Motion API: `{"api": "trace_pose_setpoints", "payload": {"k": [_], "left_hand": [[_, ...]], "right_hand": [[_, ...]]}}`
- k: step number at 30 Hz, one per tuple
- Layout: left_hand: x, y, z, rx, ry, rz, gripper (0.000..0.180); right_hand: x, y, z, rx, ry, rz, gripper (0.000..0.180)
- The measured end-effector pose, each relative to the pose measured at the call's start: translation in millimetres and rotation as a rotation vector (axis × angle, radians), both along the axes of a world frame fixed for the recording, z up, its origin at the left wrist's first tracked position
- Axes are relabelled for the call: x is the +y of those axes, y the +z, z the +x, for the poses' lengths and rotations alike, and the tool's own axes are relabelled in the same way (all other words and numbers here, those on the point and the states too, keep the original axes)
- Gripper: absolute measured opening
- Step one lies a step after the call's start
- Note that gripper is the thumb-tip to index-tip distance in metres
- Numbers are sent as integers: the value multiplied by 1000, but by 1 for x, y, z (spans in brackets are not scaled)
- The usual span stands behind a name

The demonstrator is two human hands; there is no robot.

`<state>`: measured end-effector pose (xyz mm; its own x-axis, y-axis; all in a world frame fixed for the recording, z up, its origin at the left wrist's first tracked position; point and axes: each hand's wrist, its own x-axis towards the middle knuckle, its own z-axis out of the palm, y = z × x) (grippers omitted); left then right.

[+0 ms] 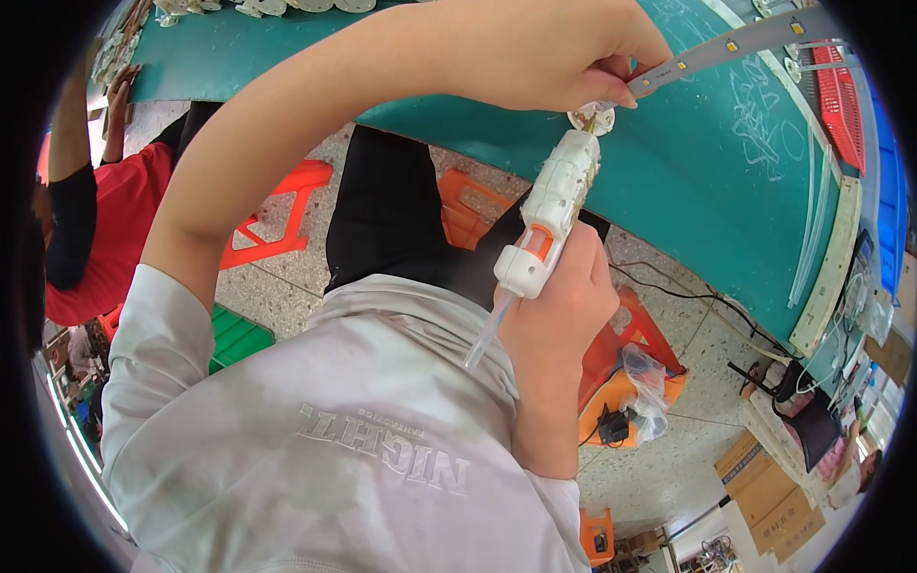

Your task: Assembling small white circular bases onto sticks using a hot glue gun.

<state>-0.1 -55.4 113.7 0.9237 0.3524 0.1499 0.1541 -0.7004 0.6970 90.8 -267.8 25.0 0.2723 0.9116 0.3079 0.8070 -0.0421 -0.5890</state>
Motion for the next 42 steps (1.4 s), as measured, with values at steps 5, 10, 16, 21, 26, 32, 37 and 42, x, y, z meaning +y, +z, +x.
{"api": "trace_pose_setpoints", "payload": {"k": [5, 10, 16, 21, 26, 32, 37, 42], "left_hand": [[2, -1, 1, -9, -4, 51, 6], [3, -3, 2, -6, -7, 29, 7], [2, -3, 2, -23, -13, 62, 7], [3, -4, 2, -14, -14, 51, 8], [2, -2, 2, -30, -14, 43, 9], [3, -1, 1, -12, -24, 54, 9], [2, 2, 3, 24, -16, 6, 8], [3, 0, 3, 13, -11, 37, 8]], "right_hand": [[3, -1, 0, 12, 5, -12, 31], [4, -4, 0, -6, -7, -11, 31], [5, 3, 3, -149, -63, -28, 20], [7, 4, 2, -149, -65, -12, 17], [8, 0, 2, -92, -57, 20, 30], [8, 0, 2, -77, -62, 8, 31], [8, -4, 5, -123, -41, 58, 30], [6, -8, 5, -95, -35, 150, 31]]}}
